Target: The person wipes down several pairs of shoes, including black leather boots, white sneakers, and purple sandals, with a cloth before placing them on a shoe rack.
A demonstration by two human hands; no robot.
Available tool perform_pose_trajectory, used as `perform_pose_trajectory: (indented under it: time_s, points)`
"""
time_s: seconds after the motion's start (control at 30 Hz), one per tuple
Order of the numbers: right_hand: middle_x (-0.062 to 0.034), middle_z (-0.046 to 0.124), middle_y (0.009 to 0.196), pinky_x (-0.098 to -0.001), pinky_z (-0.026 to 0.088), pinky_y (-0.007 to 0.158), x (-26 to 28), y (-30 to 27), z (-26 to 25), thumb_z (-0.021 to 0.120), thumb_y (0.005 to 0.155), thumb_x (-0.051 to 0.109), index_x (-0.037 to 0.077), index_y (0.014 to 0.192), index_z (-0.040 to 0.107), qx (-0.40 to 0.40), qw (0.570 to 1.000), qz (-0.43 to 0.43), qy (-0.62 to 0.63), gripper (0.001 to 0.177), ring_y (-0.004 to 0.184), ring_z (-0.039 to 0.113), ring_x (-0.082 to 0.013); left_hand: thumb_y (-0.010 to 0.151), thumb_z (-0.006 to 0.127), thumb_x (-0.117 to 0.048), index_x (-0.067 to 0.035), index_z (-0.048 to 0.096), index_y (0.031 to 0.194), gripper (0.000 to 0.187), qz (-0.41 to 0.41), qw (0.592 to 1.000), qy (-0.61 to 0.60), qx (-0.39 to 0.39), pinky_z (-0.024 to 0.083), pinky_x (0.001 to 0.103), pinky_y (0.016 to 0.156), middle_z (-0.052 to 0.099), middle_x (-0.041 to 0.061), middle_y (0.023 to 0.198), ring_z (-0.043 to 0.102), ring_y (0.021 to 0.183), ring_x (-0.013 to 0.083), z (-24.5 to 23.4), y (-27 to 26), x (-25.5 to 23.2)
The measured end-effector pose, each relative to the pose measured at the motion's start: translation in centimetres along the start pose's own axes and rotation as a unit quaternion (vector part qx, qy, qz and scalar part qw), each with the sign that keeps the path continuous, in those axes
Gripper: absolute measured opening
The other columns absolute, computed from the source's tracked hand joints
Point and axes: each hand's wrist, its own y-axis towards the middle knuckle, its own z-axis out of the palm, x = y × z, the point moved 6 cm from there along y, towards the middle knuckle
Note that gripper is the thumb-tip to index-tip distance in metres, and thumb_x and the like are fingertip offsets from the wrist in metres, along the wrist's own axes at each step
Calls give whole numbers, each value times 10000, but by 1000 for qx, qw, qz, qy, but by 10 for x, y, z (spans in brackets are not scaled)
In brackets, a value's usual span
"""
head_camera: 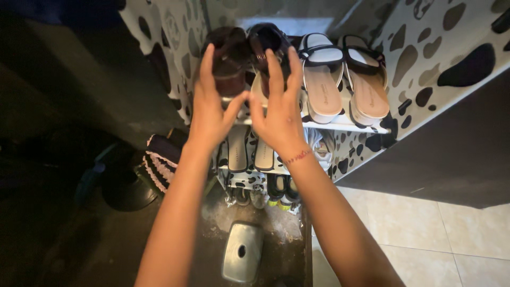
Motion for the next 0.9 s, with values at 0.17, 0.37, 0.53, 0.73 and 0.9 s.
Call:
perform_pose_trajectory:
  time_s: [0.17,0.37,0.53,0.73,0.9]
  points:
    - [-226,78,1390,-408,262,1077,4,3,-1,603,733,48,90,1355,195,25,1000,-1,5,745,1304,180,-414,727,657,-41,-96,176,1350,789,1,1000,24,20,365,372,984,376,225,1287,425,1173,364,-5,-2,3]
    - [-208,152,1376,-393,314,1052,2,-2,4,619,741,68,101,1327,249,20,1000,5,20,694,1279,259,-400,763,594,6,-80,151,1363,750,2,1000,16,14,365,364,1000,368,222,1300,431,1181,350,-4,-3,3]
    - [-237,205,1300,-370,360,959,-3,0,1,674,760,199,59,1246,321,9,998,38,47,617,1194,326,-390,815,615,-113,-69,139,1342,712,-11,1000,20,-9,331,387,986,362,241,1258,409,1154,362,-3,-7,-1]
    - [-220,291,1310,-391,335,1016,-16,4,-14,571,860,161,17,1243,374,15,998,36,50,454,1209,366,-346,942,530,-173,-84,120,1415,633,-57,995,74,-44,283,422,1081,239,252,1305,309,1272,413,7,-14,-6]
    - [-170,356,1292,-432,251,1060,-28,-23,-73,518,803,21,17,1229,410,-79,975,47,-203,440,1254,303,-368,791,600,-246,-198,331,1276,557,83,979,179,-57,208,494,1026,239,154,1323,266,1227,355,46,-46,-60]
